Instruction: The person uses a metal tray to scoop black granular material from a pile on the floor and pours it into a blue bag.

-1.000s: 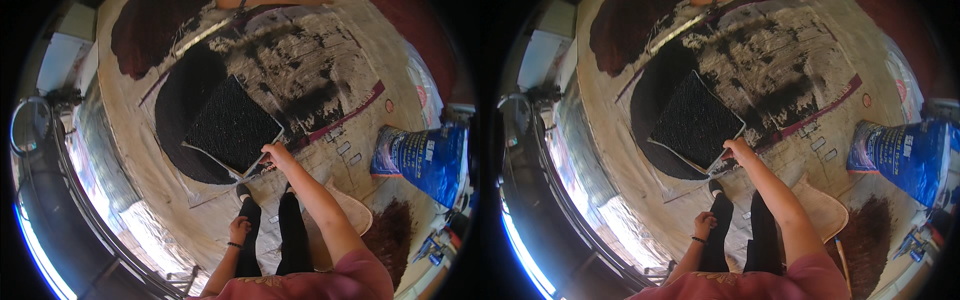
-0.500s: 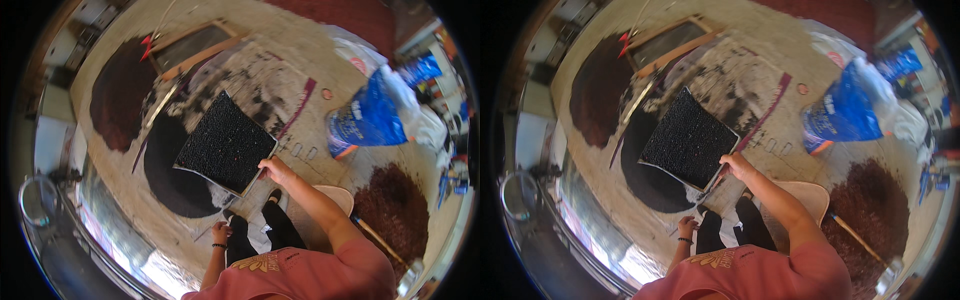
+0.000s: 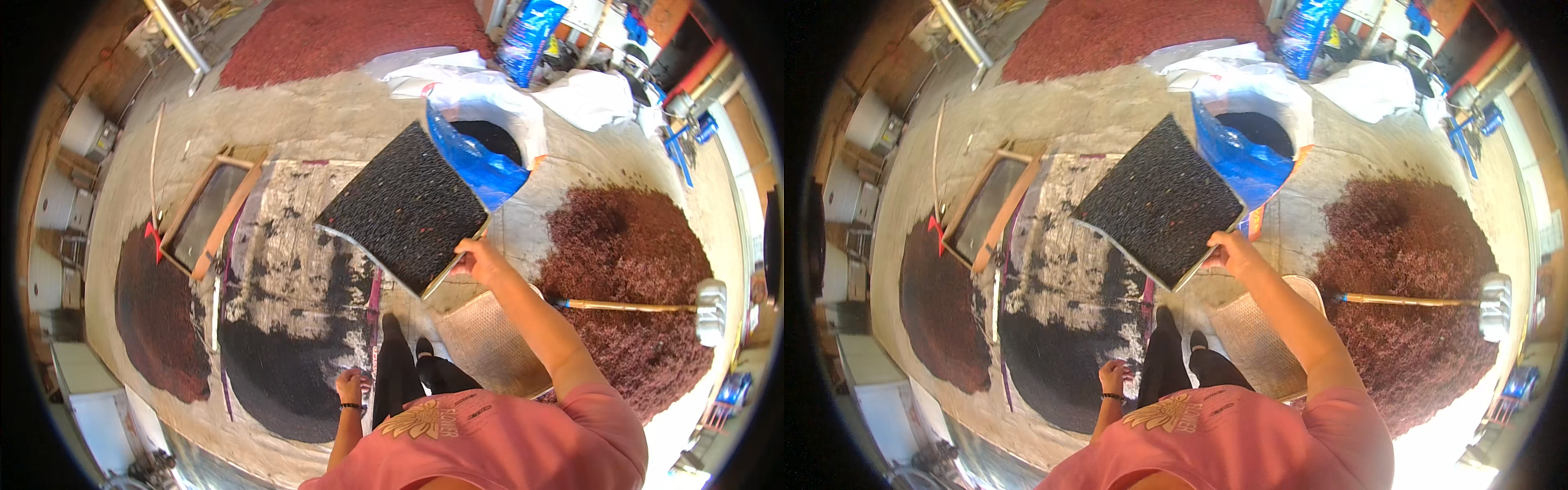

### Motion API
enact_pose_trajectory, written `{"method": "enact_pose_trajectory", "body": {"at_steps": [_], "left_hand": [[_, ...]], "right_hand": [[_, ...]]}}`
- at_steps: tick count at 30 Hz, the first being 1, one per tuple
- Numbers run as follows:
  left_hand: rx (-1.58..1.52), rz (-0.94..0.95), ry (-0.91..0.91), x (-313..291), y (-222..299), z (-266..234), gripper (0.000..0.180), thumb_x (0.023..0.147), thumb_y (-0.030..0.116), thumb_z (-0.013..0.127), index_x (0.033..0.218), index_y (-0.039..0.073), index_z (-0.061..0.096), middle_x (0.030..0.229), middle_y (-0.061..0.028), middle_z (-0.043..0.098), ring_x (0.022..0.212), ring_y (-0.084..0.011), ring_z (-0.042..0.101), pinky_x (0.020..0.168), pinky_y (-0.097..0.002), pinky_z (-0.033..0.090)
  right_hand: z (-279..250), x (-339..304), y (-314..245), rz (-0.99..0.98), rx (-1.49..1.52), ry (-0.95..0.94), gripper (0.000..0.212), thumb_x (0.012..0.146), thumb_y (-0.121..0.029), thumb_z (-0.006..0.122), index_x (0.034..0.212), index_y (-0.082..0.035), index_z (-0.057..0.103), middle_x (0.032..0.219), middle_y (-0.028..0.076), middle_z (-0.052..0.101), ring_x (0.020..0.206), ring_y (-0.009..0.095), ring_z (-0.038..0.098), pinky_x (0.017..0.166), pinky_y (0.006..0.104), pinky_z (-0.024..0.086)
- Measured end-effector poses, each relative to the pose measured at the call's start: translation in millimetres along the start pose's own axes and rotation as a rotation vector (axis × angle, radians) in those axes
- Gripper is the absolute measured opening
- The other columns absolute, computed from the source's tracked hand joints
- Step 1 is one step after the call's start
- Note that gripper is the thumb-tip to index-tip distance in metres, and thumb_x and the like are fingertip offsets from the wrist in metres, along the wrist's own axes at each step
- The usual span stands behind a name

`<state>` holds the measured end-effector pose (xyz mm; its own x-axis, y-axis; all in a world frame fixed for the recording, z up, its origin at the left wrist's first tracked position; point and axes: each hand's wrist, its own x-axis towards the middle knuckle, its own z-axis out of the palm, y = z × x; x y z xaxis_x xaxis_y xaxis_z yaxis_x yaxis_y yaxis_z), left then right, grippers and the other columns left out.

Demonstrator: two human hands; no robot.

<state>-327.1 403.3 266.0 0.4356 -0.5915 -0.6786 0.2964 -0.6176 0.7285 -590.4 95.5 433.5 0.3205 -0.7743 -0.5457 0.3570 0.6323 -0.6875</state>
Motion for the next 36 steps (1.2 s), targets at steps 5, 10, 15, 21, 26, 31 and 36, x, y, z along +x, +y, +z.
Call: {"method": "enact_pose_trajectory", "body": {"at_steps": [5, 10, 15, 21, 26, 31, 36], "left_hand": [[0.071, -0.037, -0.14, 50.9, 48.8, 29.4, 0.018, 0.071, 0.0, 0.041, 0.085, -0.006, 0.051, 0.065, -0.0147, 0.056, 0.048, -0.0213, 0.056, 0.041, -0.0289, 0.047], [0.136, -0.035, -0.284, 106.4, 92.1, 54.8, 0.019, 0.072, 0.002, 0.042, 0.087, -0.003, 0.052, 0.064, -0.0136, 0.056, 0.048, -0.02, 0.056, 0.041, -0.0285, 0.047], [0.237, -0.121, -0.336, 150.5, 147.1, 69.0, 0.02, 0.072, 0.002, 0.041, 0.089, -0.003, 0.05, 0.066, -0.0143, 0.057, 0.049, -0.0205, 0.057, 0.042, -0.0291, 0.048], [0.222, -0.135, -0.335, 185.0, 189.3, 75.3, 0.017, 0.071, 0.002, 0.043, 0.085, -0.003, 0.05, 0.063, -0.016, 0.056, 0.047, -0.0211, 0.056, 0.038, -0.0292, 0.047], [0.197, -0.181, -0.318, 195.2, 192.6, 86.6, 0.015, 0.07, 0.001, 0.043, 0.083, -0.003, 0.05, 0.06, -0.0137, 0.055, 0.046, -0.0205, 0.056, 0.037, -0.0287, 0.046], [0.23, -0.138, -0.339, 204.5, 185.4, 91.0, 0.018, 0.069, 0.002, 0.042, 0.083, -0.003, 0.05, 0.06, -0.0132, 0.055, 0.044, -0.0196, 0.055, 0.036, -0.0276, 0.045], [0.2, -0.165, -0.308, 207.8, 193.9, 92.4, 0.017, 0.069, 0.001, 0.04, 0.083, -0.003, 0.05, 0.061, -0.0135, 0.055, 0.044, -0.0197, 0.055, 0.036, -0.0272, 0.045]], "right_hand": [[-53.2, 11.3, -46.8, -0.077, 0.106, 0.162, 0.025, 0.065, -0.005, 0.049, 0.087, 0.006, 0.048, 0.08, 0.015, 0.055, 0.063, 0.027, 0.058, 0.05, 0.0382, 0.052], [-85.6, 24.2, -78.7, -0.13, 0.23, 0.328, 0.02, 0.067, -0.008, 0.05, 0.085, 0.0, 0.049, 0.081, 0.014, 0.055, 0.069, 0.028, 0.056, 0.063, 0.044, 0.049], [-101.5, 37.8, -96.8, -0.094, 0.338, 0.461, 0.02, 0.066, -0.007, 0.05, 0.084, 0.0, 0.048, 0.089, 0.015, 0.053, 0.079, 0.029, 0.053, 0.072, 0.0468, 0.046], [-101.8, 60.5, -118.1, -0.068, 0.316, 0.628, 0.013, 0.067, -0.011, 0.053, 0.073, -0.002, 0.046, 0.078, 0.014, 0.049, 0.073, 0.028, 0.051, 0.07, 0.0438, 0.047], [-106.6, 76.7, -155.2, 0.044, 0.247, 0.748, 0.019, 0.067, -0.018, 0.056, 0.069, -0.002, 0.046, 0.068, 0.012, 0.05, 0.067, 0.026, 0.053, 0.062, 0.0354, 0.051], [-110.4, 89.1, -193.3, 0.216, 0.051, 0.828, 0.024, 0.068, -0.025, 0.057, 0.071, -0.002, 0.05, 0.064, 0.011, 0.054, 0.06, 0.022, 0.057, 0.05, 0.0297, 0.052], [-103.0, 77.3, -229.7, 0.277, -0.195, 0.885, 0.039, 0.065, -0.03, 0.063, 0.087, 0.002, 0.051, 0.078, 0.016, 0.058, 0.067, 0.022, 0.058, 0.062, 0.0289, 0.05]]}}
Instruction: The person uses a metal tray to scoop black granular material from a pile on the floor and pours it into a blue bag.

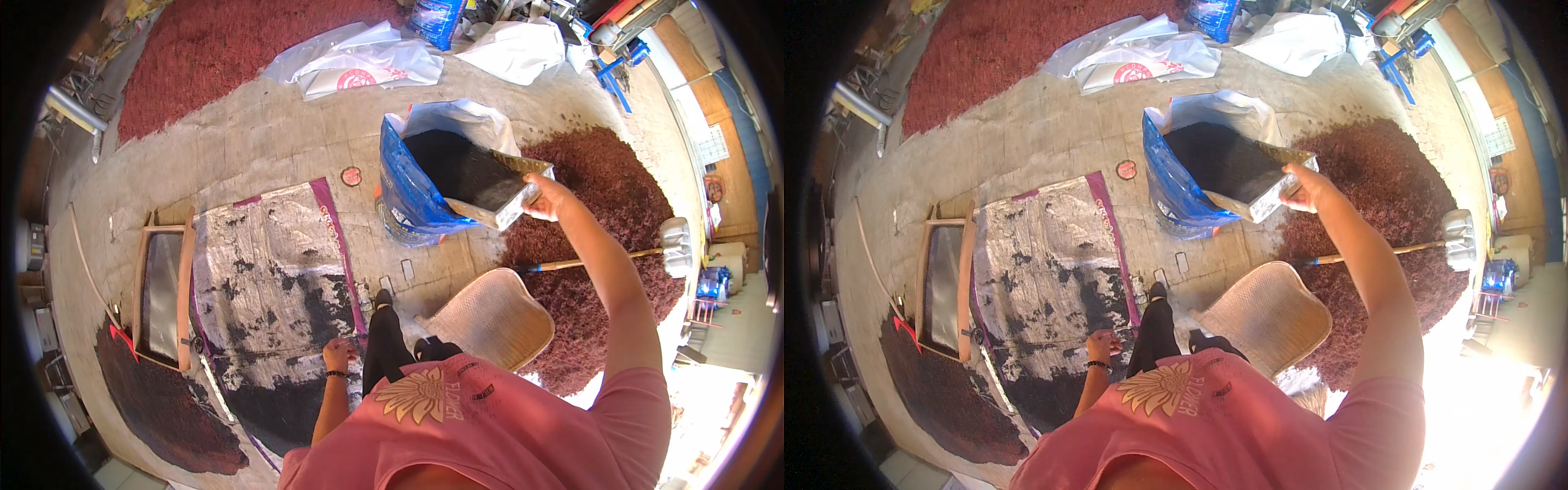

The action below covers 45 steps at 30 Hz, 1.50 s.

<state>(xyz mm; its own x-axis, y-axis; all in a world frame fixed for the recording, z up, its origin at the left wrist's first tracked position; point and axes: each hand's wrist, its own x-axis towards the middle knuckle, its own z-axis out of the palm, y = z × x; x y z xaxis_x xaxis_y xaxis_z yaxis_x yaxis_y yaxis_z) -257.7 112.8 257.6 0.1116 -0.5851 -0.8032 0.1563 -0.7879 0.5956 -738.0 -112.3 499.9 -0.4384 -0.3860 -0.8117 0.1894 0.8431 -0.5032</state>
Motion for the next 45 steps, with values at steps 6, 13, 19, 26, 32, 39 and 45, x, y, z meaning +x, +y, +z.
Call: {"method": "enact_pose_trajectory", "body": {"at_steps": [6, 13, 19, 26, 32, 39, 45], "left_hand": [[0.055, 0.024, -0.009, 5.8, 5.8, -2.5, 0.016, 0.072, 0.003, 0.042, 0.085, -0.002, 0.051, 0.061, -0.013, 0.056, 0.045, -0.0184, 0.055, 0.037, -0.0267, 0.045], [0.013, -0.021, -0.04, 9.5, 35.2, 11.6, 0.015, 0.074, 0.004, 0.044, 0.086, -0.002, 0.051, 0.062, -0.0122, 0.054, 0.045, -0.0173, 0.054, 0.037, -0.025, 0.043], [0.299, 0.177, -0.117, 14.1, 55.9, 25.6, 0.013, 0.073, 0.003, 0.044, 0.083, -0.001, 0.051, 0.061, -0.0121, 0.054, 0.046, -0.0164, 0.054, 0.036, -0.025, 0.04], [0.895, 1.026, -0.201, 36.5, 148.5, 127.1, 0.028, 0.067, 0.005, 0.053, 0.095, 0.007, 0.052, 0.086, -0.0138, 0.054, 0.08, -0.0292, 0.052, 0.066, -0.0347, 0.043], [1.17, 1.645, -0.169, 4.4, 272.0, 258.4, 0.041, 0.061, 0.004, 0.055, 0.101, 0.007, 0.048, 0.1, -0.0111, 0.048, 0.095, -0.028, 0.045, 0.074, -0.0355, 0.041], [1.591, 1.593, -0.246, 29.5, 245.9, 282.0, 0.012, 0.061, 0.01, 0.056, 0.069, 0.009, 0.047, 0.063, -0.0055, 0.049, 0.065, -0.023, 0.052, 0.052, -0.0359, 0.043], [1.48, 1.605, -0.234, 10.1, 216.2, 252.1, 0.01, 0.06, 0.006, 0.052, 0.067, 0.009, 0.046, 0.062, -0.0053, 0.048, 0.064, -0.0224, 0.05, 0.051, -0.0345, 0.041]], "right_hand": [[-8.2, -33.1, -37.1, -0.093, -0.131, 0.021, 0.055, 0.065, -0.03, 0.065, 0.103, 0.001, 0.042, 0.093, 0.027, 0.052, 0.072, 0.03, 0.058, 0.067, 0.035, 0.049], [-25.0, -73.3, -45.8, -0.245, -0.568, 0.173, 0.064, 0.073, -0.04, 0.056, 0.108, 0.012, 0.04, 0.08, 0.028, 0.056, 0.061, 0.028, 0.06, 0.054, 0.0298, 0.051], [-93.0, -102.8, 20.7, -0.451, 0.016, 0.187, 0.062, 0.076, -0.036, 0.054, 0.108, 0.014, 0.038, 0.072, 0.022, 0.054, 0.055, 0.02, 0.055, 0.046, 0.0252, 0.048], [-115.1, -102.0, 125.9, -0.416, 0.669, 0.115, 0.034, 0.075, -0.032, 0.053, 0.089, -0.001, 0.049, 0.074, 0.01, 0.054, 0.057, 0.016, 0.053, 0.044, 0.0224, 0.043], [-108.4, -106.9, 164.7, -0.389, 0.732, 0.124, 0.048, 0.07, -0.035, 0.058, 0.1, 0.0, 0.045, 0.078, 0.008, 0.054, 0.059, 0.015, 0.054, 0.043, 0.0229, 0.044], [-136.4, -64.5, 151.5, -0.371, 0.749, -0.015, 0.049, 0.072, -0.032, 0.057, 0.109, -0.004, 0.042, 0.093, 0.006, 0.055, 0.072, 0.014, 0.056, 0.051, 0.0224, 0.049], [-141.4, -58.8, 159.0, -0.365, 0.775, 0.036, 0.049, 0.072, -0.032, 0.056, 0.107, -0.002, 0.042, 0.089, 0.007, 0.054, 0.064, 0.013, 0.055, 0.04, 0.0214, 0.044]]}}
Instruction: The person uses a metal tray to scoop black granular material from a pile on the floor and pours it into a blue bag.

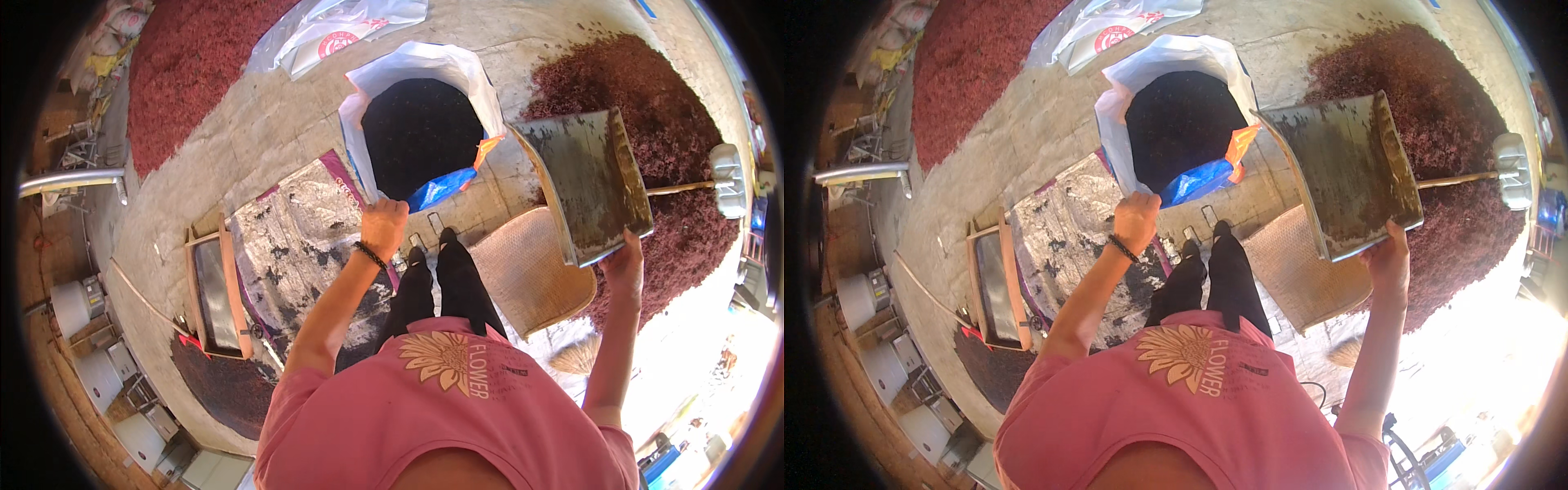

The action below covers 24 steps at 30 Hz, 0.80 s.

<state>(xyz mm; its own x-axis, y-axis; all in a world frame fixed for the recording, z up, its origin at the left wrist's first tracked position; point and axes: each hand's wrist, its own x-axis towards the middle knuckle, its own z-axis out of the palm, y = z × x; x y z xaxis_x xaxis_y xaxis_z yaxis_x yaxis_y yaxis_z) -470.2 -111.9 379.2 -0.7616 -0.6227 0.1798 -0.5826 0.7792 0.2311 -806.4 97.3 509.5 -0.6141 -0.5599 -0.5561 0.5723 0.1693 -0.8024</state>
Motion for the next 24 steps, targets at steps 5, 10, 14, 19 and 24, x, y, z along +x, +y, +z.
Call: {"method": "enact_pose_trajectory", "body": {"at_steps": [5, 10, 14, 19, 24], "left_hand": [[-0.065, -0.062, 0.097, 20.3, 12.4, 2.7, 0.01, 0.058, 0.005, 0.052, 0.065, 0.008, 0.045, 0.061, -0.005, 0.047, 0.062, -0.0223, 0.049, 0.05, -0.034, 0.039], [-0.04, -0.106, 0.147, 11.2, 16.5, 4.7, 0.009, 0.06, 0.004, 0.052, 0.066, 0.008, 0.046, 0.062, -0.005, 0.047, 0.063, -0.022, 0.049, 0.05, -0.0336, 0.039], [-0.039, -0.127, 0.167, 10.6, 17.1, -1.0, 0.012, 0.061, 0.004, 0.051, 0.072, 0.007, 0.047, 0.067, -0.0056, 0.048, 0.068, -0.0222, 0.05, 0.053, -0.0331, 0.041], [0.002, -0.212, 0.102, 8.8, 28.3, -9.3, 0.023, 0.062, 0.002, 0.051, 0.085, 0.005, 0.048, 0.079, -0.0054, 0.048, 0.08, -0.0216, 0.05, 0.059, -0.0325, 0.044], [0.063, -0.186, 0.258, 4.1, 42.5, -15.1, 0.035, 0.063, 0.001, 0.051, 0.097, 0.006, 0.049, 0.1, -0.0063, 0.049, 0.103, -0.0222, 0.042, 0.073, -0.0349, 0.039]], "right_hand": [[-4.9, -8.1, 3.5, 0.016, -0.038, 0.011, 0.053, 0.07, -0.031, 0.056, 0.107, 0.002, 0.039, 0.088, 0.01, 0.052, 0.062, 0.015, 0.054, 0.041, 0.0242, 0.045], [-1.0, -20.1, 7.0, -0.031, -0.001, -0.025, 0.058, 0.07, -0.03, 0.056, 0.115, 0.001, 0.034, 0.103, 0.011, 0.048, 0.083, 0.017, 0.053, 0.054, 0.0262, 0.05], [15.3, -39.6, 14.2, -0.04, 0.042, -0.021, 0.062, 0.07, -0.029, 0.056, 0.119, -0.001, 0.031, 0.111, 0.011, 0.044, 0.095, 0.021, 0.048, 0.065, 0.0311, 0.05], [13.8, -55.8, 15.2, -0.008, -0.005, -0.108, 0.061, 0.07, -0.03, 0.057, 0.12, -0.004, 0.032, 0.114, 0.01, 0.042, 0.104, 0.024, 0.043, 0.077, 0.0383, 0.046], [3.7, -42.2, 15.9, 0.028, -0.034, -0.295, 0.056, 0.072, -0.029, 0.056, 0.118, -0.005, 0.035, 0.112, 0.007, 0.045, 0.099, 0.02, 0.047, 0.071, 0.0321, 0.047]]}}
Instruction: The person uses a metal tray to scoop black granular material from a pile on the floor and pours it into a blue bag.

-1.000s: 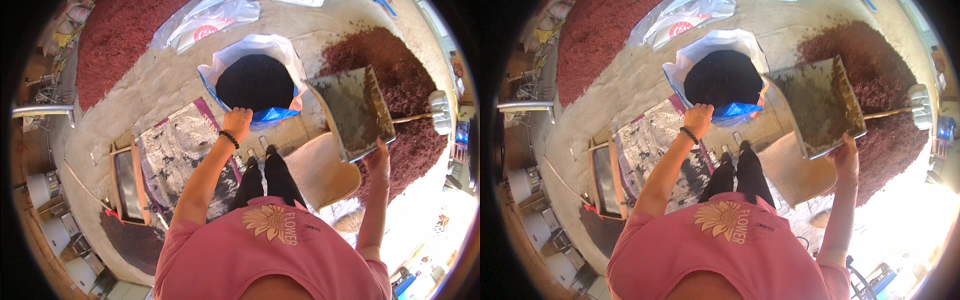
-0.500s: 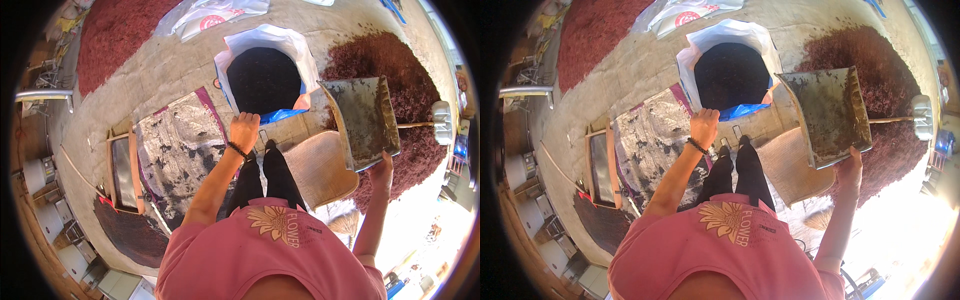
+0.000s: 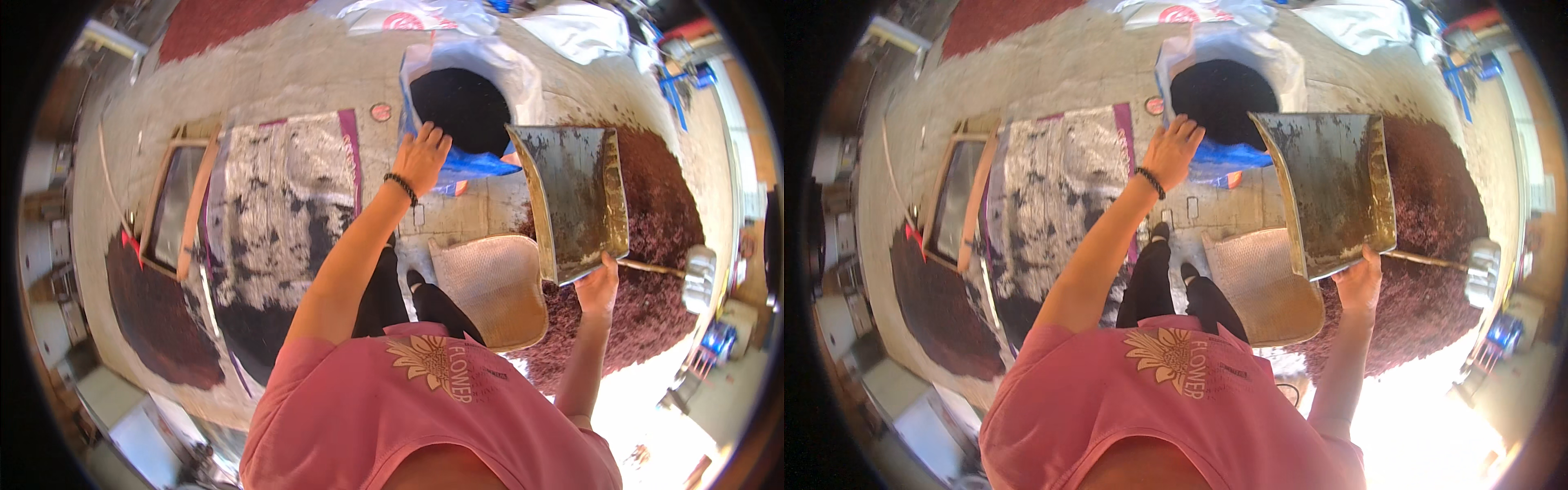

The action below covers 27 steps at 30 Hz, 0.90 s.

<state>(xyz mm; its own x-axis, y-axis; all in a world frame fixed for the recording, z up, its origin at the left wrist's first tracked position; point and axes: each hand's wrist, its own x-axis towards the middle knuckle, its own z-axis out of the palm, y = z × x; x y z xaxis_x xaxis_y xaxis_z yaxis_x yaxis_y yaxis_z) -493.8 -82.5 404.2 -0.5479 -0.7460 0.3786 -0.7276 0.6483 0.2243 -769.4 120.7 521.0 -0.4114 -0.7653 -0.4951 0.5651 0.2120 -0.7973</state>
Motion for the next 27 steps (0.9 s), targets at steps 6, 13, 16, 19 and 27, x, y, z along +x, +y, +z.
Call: {"method": "enact_pose_trajectory", "body": {"at_steps": [6, 13, 16, 19, 27], "left_hand": [[-0.032, -0.324, 0.275, -72.4, 8.9, -33.9, 0.028, 0.065, 0.003, 0.047, 0.093, 0.003, 0.05, 0.094, -0.0103, 0.052, 0.094, -0.0261, 0.047, 0.072, -0.0361, 0.038], [0.012, -0.921, -0.478, -367.8, 97.1, -6.6, 0.01, 0.071, 0.011, 0.045, 0.078, 0.006, 0.05, 0.069, -0.012, 0.053, 0.063, -0.0282, 0.054, 0.051, -0.0386, 0.043], [-0.226, -1.264, -0.634, -467.1, 148.9, -17.8, 0.019, 0.07, 0.01, 0.044, 0.083, 0.008, 0.057, 0.076, -0.0154, 0.059, 0.072, -0.031, 0.057, 0.063, -0.0409, 0.045], [-0.253, -1.558, -0.612, -496.1, 269.1, -4.3, 0.017, 0.069, 0.01, 0.044, 0.079, 0.008, 0.057, 0.075, -0.0165, 0.059, 0.073, -0.0315, 0.057, 0.064, -0.041, 0.045], [-0.335, -1.742, -0.464, -565.5, 314.4, 24.1, 0.015, 0.072, 0.012, 0.045, 0.081, 0.011, 0.057, 0.073, -0.0141, 0.059, 0.07, -0.0287, 0.058, 0.061, -0.0395, 0.046]], "right_hand": [[-11.5, 22.0, 5.6, 0.143, -0.102, -0.235, 0.065, 0.068, -0.031, 0.059, 0.12, -0.003, 0.031, 0.113, 0.009, 0.045, 0.101, 0.024, 0.046, 0.08, 0.0362, 0.043], [13.9, 18.9, 62.7, 0.24, -0.303, -0.344, 0.043, 0.072, -0.022, 0.058, 0.107, -0.003, 0.043, 0.087, 0.008, 0.055, 0.063, 0.015, 0.055, 0.049, 0.03, 0.044], [22.7, 34.7, 124.6, 0.45, -0.409, -0.485, 0.028, 0.073, -0.014, 0.056, 0.097, -0.001, 0.05, 0.078, 0.009, 0.057, 0.054, 0.016, 0.054, 0.049, 0.0309, 0.047], [-9.0, 58.5, 162.8, 0.616, -0.547, -0.67, 0.018, 0.073, -0.014, 0.054, 0.081, 0.002, 0.054, 0.065, 0.011, 0.057, 0.048, 0.019, 0.055, 0.048, 0.0307, 0.049], [30.0, 33.5, 415.6, 0.867, -1.031, -0.92, 0.023, 0.073, -0.019, 0.052, 0.081, 0.002, 0.054, 0.068, 0.011, 0.057, 0.052, 0.019, 0.056, 0.045, 0.0308, 0.049]]}}
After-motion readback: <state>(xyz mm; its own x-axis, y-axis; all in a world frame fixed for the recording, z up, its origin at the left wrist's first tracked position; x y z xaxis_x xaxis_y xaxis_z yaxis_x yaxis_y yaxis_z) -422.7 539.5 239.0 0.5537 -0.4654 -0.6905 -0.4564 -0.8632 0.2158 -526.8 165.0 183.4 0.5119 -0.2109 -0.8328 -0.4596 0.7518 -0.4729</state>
